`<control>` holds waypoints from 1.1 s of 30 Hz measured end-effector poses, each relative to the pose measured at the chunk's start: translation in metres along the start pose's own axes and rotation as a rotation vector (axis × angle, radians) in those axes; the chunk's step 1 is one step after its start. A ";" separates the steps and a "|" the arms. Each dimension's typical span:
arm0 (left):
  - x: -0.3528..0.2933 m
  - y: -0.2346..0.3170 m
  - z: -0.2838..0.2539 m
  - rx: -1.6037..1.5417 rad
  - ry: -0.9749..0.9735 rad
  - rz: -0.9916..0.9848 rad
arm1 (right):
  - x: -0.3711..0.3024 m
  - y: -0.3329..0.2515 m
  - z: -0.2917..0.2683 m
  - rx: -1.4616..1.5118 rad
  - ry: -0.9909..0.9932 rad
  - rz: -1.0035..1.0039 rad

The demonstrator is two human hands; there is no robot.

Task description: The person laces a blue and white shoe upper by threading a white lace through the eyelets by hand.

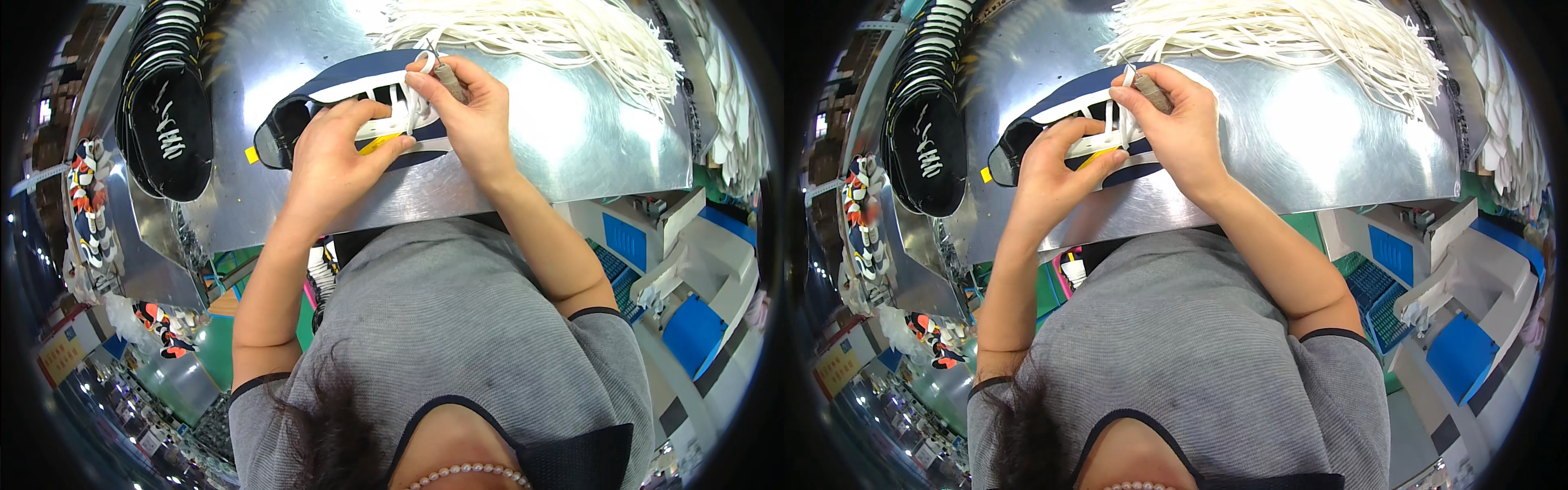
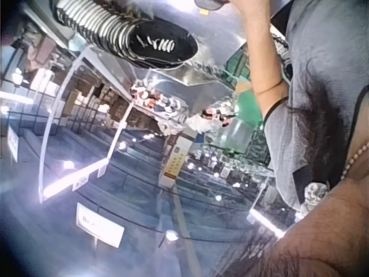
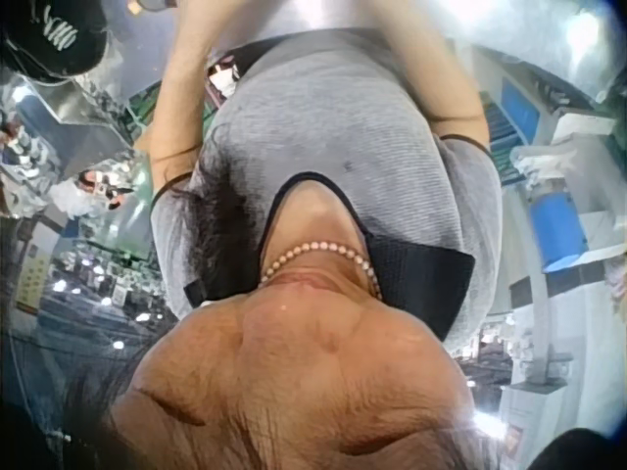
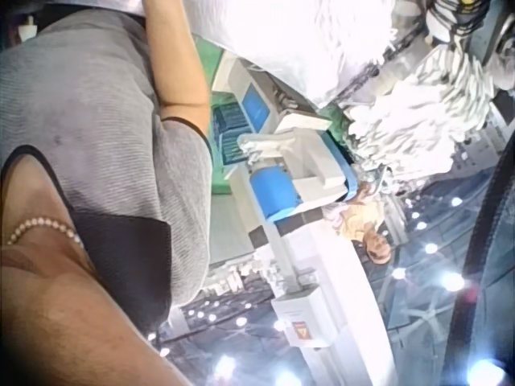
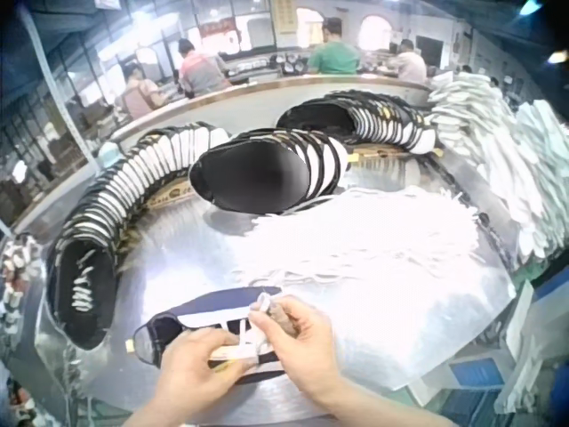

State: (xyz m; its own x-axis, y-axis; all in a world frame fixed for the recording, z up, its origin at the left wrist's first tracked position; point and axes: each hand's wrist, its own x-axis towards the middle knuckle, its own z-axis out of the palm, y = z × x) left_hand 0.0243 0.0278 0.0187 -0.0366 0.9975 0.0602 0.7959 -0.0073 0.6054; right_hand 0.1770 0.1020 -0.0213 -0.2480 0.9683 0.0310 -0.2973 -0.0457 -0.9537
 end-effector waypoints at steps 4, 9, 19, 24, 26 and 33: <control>-0.001 0.004 0.012 0.167 0.087 -0.050 | 0.001 0.005 -0.001 -0.046 -0.014 -0.018; 0.004 0.004 0.014 0.233 0.116 -0.005 | -0.019 -0.010 -0.026 -0.287 -0.060 0.041; 0.004 -0.003 0.014 0.199 0.105 -0.011 | -0.045 -0.021 -0.041 -0.657 -0.253 0.061; 0.005 -0.007 0.011 0.028 0.045 0.003 | -0.041 -0.017 -0.039 -0.571 -0.247 0.120; 0.006 -0.005 0.012 0.021 0.035 0.058 | -0.041 -0.014 -0.039 -0.509 -0.239 0.153; -0.010 -0.007 0.008 -0.127 -0.031 0.061 | -0.040 -0.022 -0.040 -0.014 -0.275 0.617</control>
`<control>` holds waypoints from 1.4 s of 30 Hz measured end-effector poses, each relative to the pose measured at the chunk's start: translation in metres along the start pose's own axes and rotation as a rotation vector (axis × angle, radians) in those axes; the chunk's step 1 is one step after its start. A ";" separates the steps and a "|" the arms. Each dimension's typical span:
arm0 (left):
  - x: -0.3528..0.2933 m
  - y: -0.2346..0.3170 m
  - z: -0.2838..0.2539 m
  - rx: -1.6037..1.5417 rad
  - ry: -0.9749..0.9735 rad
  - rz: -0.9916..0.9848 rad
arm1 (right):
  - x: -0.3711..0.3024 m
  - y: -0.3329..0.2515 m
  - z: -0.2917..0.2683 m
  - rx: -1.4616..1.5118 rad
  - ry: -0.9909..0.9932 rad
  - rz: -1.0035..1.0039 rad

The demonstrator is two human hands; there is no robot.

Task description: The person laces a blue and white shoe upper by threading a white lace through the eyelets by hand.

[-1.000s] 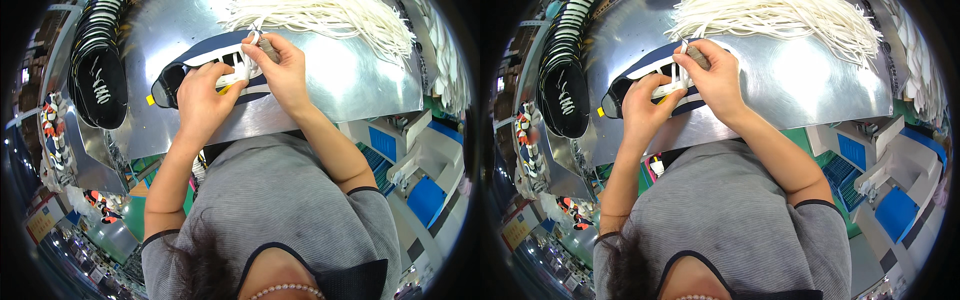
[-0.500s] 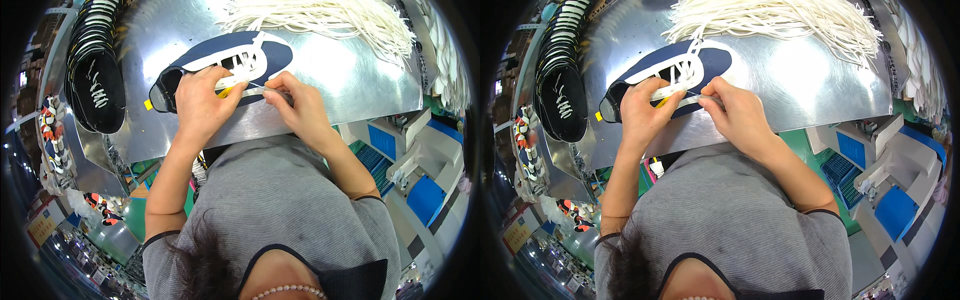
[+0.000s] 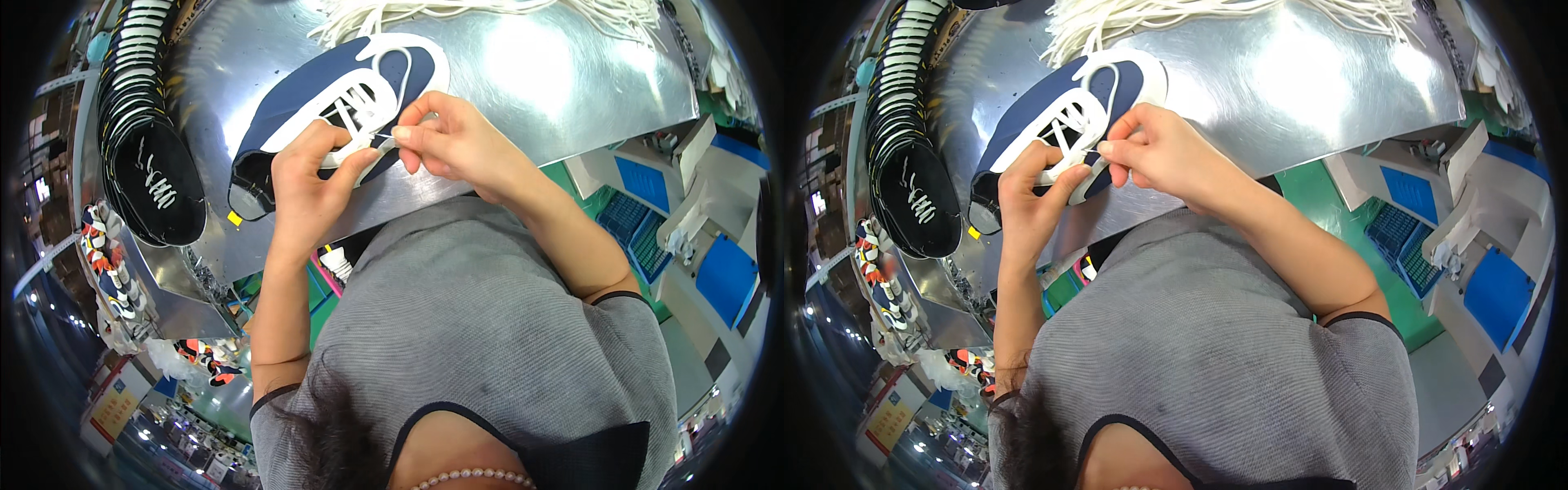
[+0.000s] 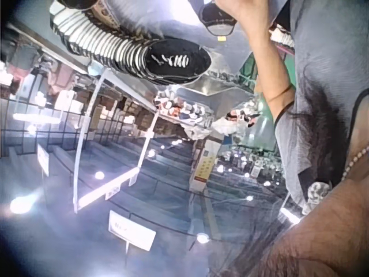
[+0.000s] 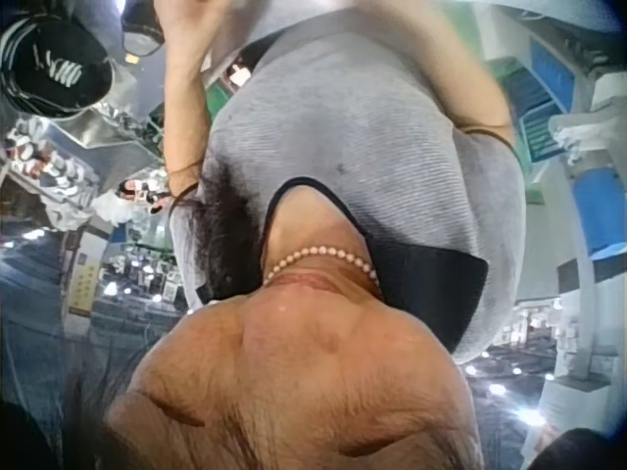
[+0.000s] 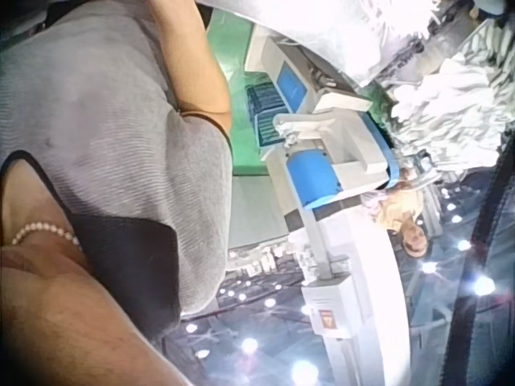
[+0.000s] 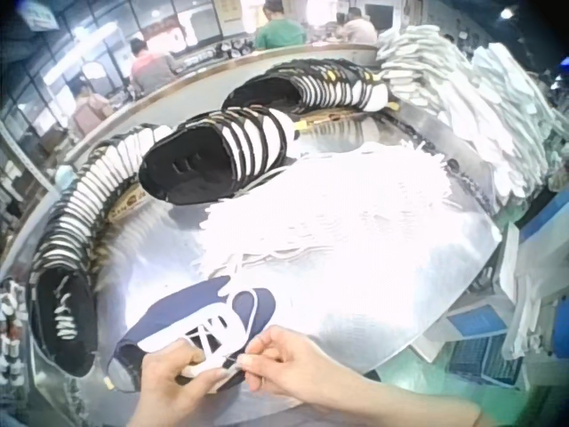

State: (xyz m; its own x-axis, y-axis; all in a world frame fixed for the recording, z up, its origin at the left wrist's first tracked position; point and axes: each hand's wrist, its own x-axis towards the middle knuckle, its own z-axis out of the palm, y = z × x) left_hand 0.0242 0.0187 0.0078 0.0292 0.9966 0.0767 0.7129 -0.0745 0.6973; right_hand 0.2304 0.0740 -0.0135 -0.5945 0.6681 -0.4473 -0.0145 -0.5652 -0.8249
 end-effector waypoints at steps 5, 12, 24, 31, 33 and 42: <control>-0.005 0.006 0.007 0.125 0.031 0.085 | 0.001 0.006 0.010 -0.311 0.132 -0.187; -0.008 0.008 0.019 0.412 0.187 0.286 | 0.008 0.019 0.017 -0.794 0.246 -0.414; -0.025 0.014 0.012 0.469 0.285 0.348 | 0.009 -0.035 0.015 -1.144 -0.041 -0.971; -0.035 0.002 0.017 0.460 0.329 0.382 | 0.028 -0.054 0.021 -1.385 -0.145 -0.481; -0.033 0.002 0.016 0.441 0.326 0.386 | 0.036 -0.054 0.018 -1.153 -0.225 -0.371; -0.033 0.001 0.008 0.404 0.210 0.319 | 0.033 -0.153 0.020 -0.218 0.128 -0.833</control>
State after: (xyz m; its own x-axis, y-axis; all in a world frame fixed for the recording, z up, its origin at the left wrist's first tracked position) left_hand 0.0292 -0.0142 0.0005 0.1768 0.8956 0.4082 0.9047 -0.3113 0.2911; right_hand 0.1968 0.1723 0.1053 -0.3639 0.8795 0.3066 -0.2423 0.2284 -0.9429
